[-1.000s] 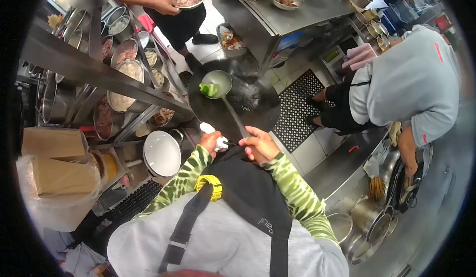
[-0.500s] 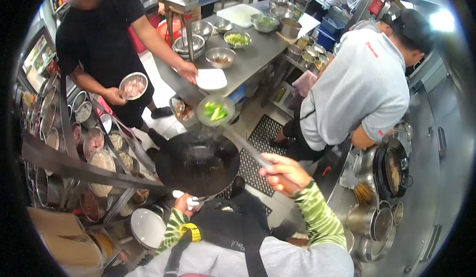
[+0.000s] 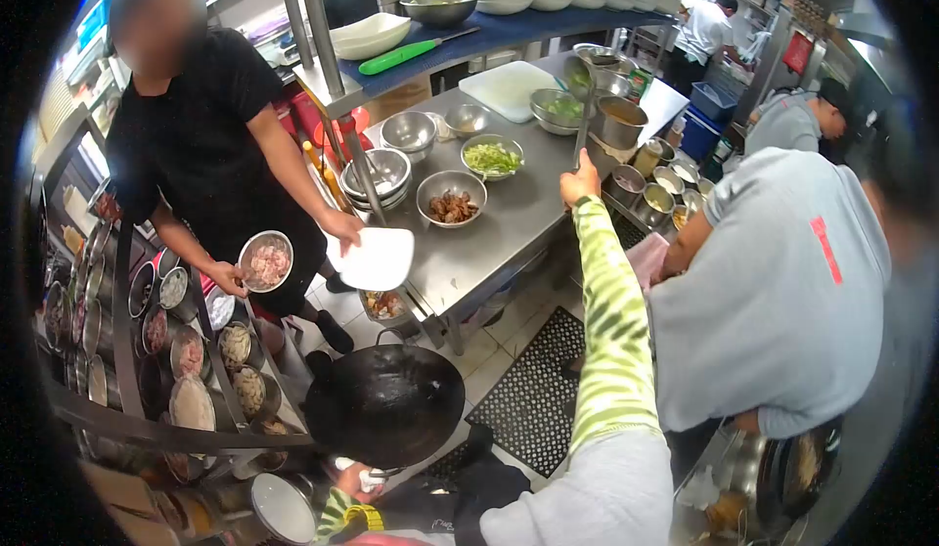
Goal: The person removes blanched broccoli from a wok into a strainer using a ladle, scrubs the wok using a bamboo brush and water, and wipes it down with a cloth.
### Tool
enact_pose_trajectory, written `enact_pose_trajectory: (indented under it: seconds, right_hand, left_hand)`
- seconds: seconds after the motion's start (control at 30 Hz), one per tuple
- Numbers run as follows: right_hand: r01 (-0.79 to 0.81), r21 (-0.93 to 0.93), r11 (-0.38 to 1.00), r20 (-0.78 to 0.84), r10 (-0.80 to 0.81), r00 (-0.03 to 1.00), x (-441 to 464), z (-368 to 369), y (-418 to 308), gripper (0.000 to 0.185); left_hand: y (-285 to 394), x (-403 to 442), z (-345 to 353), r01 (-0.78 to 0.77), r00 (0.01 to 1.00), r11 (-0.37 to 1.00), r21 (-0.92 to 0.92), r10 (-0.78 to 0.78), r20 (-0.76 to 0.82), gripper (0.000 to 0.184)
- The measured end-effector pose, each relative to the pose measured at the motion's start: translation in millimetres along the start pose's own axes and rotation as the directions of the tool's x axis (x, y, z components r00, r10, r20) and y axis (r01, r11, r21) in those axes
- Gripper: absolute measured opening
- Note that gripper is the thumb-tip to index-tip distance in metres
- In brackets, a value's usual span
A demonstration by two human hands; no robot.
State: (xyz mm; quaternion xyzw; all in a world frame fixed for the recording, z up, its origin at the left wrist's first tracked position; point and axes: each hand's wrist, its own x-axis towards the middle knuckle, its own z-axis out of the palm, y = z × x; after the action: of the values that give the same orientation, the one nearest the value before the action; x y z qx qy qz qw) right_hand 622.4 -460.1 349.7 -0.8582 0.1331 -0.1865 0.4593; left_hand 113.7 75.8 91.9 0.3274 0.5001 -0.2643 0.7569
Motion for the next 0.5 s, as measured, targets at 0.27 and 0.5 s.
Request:
enact_pose_trajectory:
  seconds: [0.27, 0.5]
  right_hand:
    - [0.086, -0.287, 0.954, -0.171, -0.14, 0.975, -4.9, 43.8, 14.3, 0.062]
    - [0.047, 0.062, 0.997, -0.259, -0.03, 0.965, -301.8, 81.4, 52.2, 0.035]
  left_hand:
    - [-1.3, -59.5, 35.7, -0.171, 0.985, 0.983, -0.069, 0.171, -0.006, 0.011]
    - [16.2, -114.2, 25.0, -0.241, 0.969, 0.966, 0.095, 0.234, 0.077, 0.023]
